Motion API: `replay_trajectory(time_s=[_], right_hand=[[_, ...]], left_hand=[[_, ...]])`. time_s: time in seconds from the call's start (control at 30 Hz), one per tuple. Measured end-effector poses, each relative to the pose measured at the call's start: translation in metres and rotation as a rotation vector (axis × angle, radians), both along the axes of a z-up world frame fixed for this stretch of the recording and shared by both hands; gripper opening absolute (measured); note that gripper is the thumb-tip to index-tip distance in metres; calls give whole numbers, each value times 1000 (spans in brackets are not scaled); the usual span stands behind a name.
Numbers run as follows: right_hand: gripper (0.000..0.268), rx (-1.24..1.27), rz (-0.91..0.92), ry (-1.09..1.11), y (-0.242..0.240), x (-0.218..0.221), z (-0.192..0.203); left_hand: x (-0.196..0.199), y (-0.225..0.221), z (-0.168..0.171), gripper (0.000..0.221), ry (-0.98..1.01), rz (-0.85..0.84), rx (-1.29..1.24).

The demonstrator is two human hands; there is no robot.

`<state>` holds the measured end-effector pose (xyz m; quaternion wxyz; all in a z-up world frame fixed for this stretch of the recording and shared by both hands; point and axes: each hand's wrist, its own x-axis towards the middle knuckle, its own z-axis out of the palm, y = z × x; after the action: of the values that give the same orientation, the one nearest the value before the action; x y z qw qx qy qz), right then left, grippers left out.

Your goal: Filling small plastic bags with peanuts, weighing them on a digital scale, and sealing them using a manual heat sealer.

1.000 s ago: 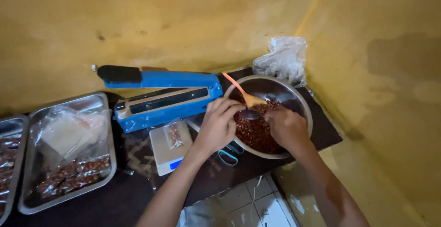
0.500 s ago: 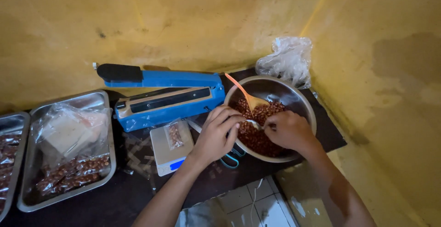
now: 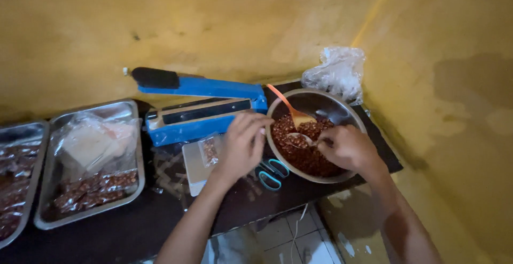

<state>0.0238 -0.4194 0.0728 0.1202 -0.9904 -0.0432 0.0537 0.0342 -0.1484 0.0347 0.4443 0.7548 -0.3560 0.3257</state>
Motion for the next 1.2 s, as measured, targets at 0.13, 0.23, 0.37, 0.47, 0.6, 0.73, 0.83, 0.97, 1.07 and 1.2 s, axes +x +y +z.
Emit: replay_trajectory(time_s=[0.13,0.23,0.37,0.47,0.6,0.73,0.83,0.97,1.07,1.2], right_hand=[[35,-33,53,-74,11,-8,12],[31,-32,150,-211,34,-16,25],[31,-19,116,-28,72,-7,39],[33,25,135,22,99,-3,46],[32,91,173,9,124,4,33],[41,41,176,109,148,6,44],[39,7,200,119,159,4,46],[38,40,205,167,173,-5,54],[39,13,239,168,174,1,50],[41,-19,273,117,176,5,39]], left_hand=[[-10,49,4,29,114,79,-56],[-12,83,-5,32,197,115,-24],[-22,112,-10,40,180,94,140],[-28,121,-19,65,183,123,255],[-32,121,-28,90,252,232,417],[-30,125,-31,89,353,244,425],[-31,129,-31,85,392,206,365],[-35,136,-24,79,403,167,357],[-37,139,-23,77,414,158,338],[-41,140,-16,73,448,133,279]])
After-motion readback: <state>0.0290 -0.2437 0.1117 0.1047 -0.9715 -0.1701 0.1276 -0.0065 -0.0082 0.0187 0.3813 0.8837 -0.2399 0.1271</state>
